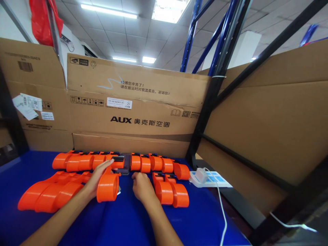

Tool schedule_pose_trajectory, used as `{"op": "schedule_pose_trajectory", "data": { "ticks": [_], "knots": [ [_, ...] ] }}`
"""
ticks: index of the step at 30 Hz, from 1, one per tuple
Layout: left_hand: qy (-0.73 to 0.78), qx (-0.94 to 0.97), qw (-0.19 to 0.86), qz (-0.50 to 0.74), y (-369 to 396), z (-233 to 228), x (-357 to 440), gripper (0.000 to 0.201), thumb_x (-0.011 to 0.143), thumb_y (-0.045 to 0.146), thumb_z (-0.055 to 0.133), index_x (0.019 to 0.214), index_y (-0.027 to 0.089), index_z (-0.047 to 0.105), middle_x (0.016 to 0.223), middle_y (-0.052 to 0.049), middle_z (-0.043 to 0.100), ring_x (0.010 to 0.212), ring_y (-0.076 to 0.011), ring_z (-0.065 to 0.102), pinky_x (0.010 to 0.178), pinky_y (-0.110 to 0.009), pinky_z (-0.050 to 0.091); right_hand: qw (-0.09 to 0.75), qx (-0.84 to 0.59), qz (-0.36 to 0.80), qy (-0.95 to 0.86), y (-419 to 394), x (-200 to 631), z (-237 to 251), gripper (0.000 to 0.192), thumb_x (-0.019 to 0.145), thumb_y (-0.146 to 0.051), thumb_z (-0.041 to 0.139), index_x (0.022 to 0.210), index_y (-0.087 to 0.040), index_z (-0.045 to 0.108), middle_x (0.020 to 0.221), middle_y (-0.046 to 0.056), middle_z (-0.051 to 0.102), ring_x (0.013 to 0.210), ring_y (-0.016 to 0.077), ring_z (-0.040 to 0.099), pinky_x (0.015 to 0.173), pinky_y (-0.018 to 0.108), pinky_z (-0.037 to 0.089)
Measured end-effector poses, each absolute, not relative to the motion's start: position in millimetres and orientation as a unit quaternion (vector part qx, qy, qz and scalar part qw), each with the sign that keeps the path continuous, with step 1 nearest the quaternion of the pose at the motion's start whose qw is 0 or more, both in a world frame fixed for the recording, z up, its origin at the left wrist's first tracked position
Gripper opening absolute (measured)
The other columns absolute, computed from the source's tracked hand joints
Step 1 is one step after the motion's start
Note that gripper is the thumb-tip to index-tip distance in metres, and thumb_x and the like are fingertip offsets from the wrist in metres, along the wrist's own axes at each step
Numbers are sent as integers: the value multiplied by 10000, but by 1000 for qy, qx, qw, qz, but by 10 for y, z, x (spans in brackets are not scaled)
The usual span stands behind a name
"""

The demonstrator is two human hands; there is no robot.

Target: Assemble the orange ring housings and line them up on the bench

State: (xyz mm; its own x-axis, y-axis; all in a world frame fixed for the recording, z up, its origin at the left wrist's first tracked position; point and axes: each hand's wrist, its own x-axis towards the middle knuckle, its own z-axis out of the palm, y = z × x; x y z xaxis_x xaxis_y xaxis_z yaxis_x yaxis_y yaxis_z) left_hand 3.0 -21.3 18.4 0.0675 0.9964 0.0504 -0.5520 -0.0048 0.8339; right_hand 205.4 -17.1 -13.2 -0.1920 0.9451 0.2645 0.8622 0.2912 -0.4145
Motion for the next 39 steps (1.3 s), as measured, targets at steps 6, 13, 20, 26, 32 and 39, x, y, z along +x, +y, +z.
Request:
{"op": "schedule_pose_trajectory", "data": {
  "ticks": [6, 13, 20, 26, 32, 39],
  "knots": [
    [301, 368, 631, 613, -192, 153, 20, 316, 702, 418, 810, 822, 166, 663, 614, 14, 643, 479, -134, 574, 460, -230, 422, 255, -579, 61, -772, -148, 2032, -98, 250, 862, -132, 568, 1069, -185, 697, 1122, 109, 703, 1078, 238, 632, 924, 287, 433],
    [303, 355, 629, 622, -174, 143, 23, 336, 647, 391, 852, 811, 159, 672, 640, 4, 668, 506, -131, 588, 482, -222, 428, 229, -568, 76, -787, -198, 1997, -96, 181, 867, -170, 589, 995, -200, 714, 1057, 102, 701, 1034, 237, 637, 901, 285, 440],
    [304, 357, 625, 624, -154, 120, 24, 337, 652, 400, 849, 818, 160, 678, 689, 5, 685, 561, -130, 607, 531, -216, 456, 210, -578, 24, -788, -188, 1934, -119, 303, 882, -333, 619, 1125, -159, 672, 1154, 144, 676, 1106, 292, 580, 944, 362, 403],
    [307, 361, 626, 619, -148, 93, 26, 336, 667, 396, 843, 831, 160, 670, 665, 8, 672, 532, -125, 590, 505, -210, 444, 158, -594, -3, -789, -197, 1870, -156, 215, 884, -310, 610, 1017, -161, 690, 1149, 157, 640, 1094, 310, 543, 908, 394, 398],
    [320, 331, 647, 608, -124, 106, 15, 264, 708, 352, 811, 770, 141, 665, 638, -25, 692, 504, -134, 608, 489, -214, 460, 189, -553, 27, -811, -204, 1872, -146, 144, 858, -223, 622, 993, -199, 665, 1124, 101, 631, 1073, 261, 536, 913, 340, 385],
    [319, 266, 712, 567, -89, 116, -7, 268, 759, 423, 752, 789, 167, 680, 563, -51, 686, 449, -193, 623, 459, -282, 485, 187, -528, 42, -827, -190, 1853, -129, 126, 854, -142, 582, 929, -217, 651, 1032, 64, 670, 1033, 230, 547, 855, 301, 373]
  ]
}}
